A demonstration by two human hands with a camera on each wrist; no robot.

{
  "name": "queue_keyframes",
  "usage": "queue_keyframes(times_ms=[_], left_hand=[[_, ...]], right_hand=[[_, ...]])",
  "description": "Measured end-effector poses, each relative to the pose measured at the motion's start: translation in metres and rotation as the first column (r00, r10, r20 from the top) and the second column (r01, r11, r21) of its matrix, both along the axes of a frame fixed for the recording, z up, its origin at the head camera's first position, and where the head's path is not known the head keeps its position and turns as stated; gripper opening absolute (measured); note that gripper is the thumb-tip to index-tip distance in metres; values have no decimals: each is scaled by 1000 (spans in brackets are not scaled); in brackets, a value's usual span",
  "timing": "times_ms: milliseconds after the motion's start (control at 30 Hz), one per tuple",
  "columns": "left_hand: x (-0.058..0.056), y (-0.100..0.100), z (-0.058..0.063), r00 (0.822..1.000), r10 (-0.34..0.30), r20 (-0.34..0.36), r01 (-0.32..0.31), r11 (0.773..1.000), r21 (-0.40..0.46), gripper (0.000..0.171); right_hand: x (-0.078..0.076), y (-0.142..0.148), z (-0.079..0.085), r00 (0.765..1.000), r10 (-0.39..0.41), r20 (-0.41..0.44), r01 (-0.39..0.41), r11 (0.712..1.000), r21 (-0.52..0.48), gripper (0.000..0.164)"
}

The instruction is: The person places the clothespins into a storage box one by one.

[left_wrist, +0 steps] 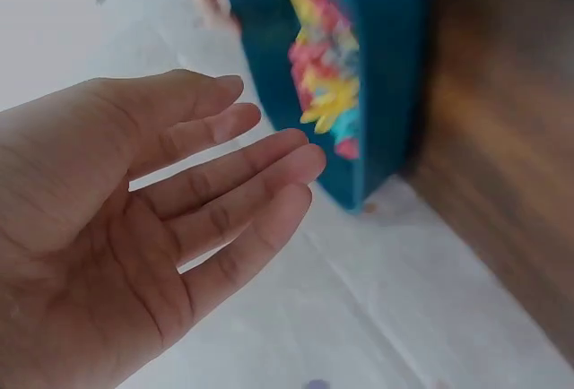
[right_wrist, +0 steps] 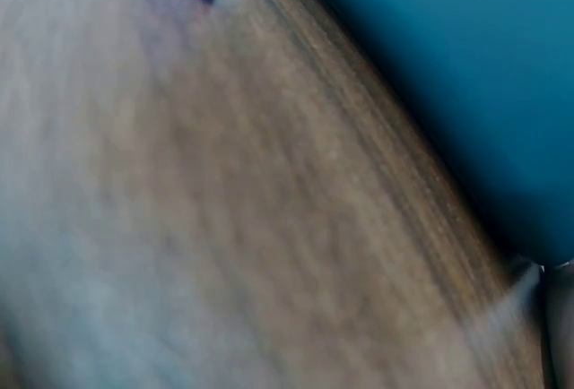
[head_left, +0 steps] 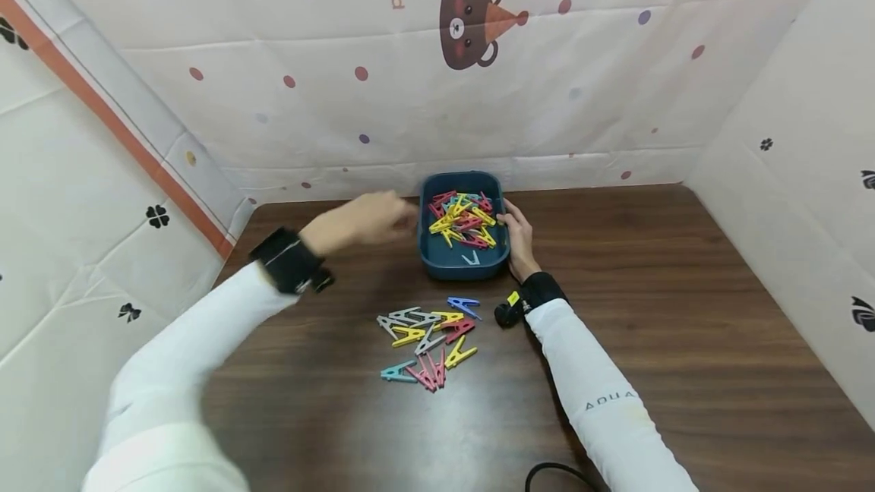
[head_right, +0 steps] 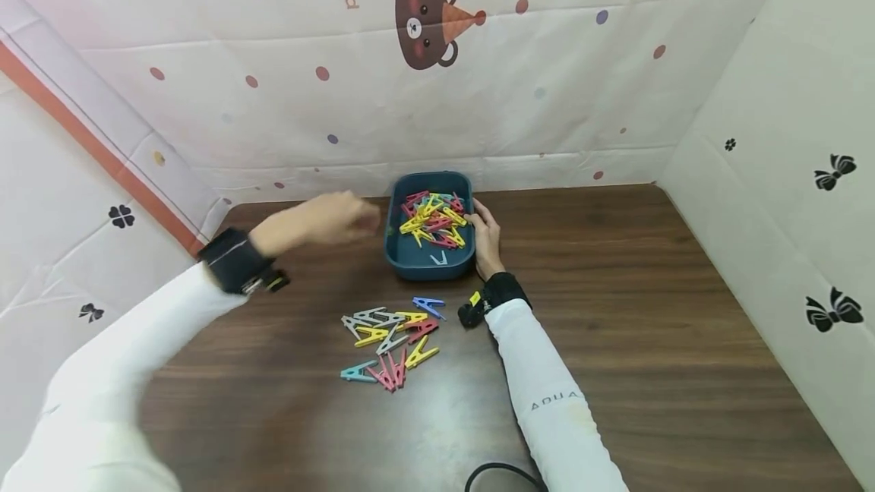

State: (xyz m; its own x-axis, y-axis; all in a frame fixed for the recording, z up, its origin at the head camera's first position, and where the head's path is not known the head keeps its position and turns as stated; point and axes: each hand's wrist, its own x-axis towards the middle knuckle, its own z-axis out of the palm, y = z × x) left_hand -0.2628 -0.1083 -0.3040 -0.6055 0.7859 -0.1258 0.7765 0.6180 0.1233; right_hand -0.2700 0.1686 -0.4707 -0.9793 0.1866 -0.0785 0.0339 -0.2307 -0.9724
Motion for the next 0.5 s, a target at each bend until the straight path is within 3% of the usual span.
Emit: queue_keyframes(times_ms=[100,233,367,500], left_hand=[[45,-30,-16,1000,-27,0,27,999,-17,10],[87,-53,-55,995,-71,68,74,997,-37,28],[106,-62,-82,992,-78,101,84,995,-53,41],[109,-62,-91,990,-88,111,94,994,-51,36]], right_hand=[[1,4,1,1000,-6,2,6,1000,10,50],[4,6,-1,1000,-14,15,14,1000,14,49],[5,3,1,1000,-7,13,6,1000,14,50],[4,-2,4,1000,2,18,-2,1000,3,50]])
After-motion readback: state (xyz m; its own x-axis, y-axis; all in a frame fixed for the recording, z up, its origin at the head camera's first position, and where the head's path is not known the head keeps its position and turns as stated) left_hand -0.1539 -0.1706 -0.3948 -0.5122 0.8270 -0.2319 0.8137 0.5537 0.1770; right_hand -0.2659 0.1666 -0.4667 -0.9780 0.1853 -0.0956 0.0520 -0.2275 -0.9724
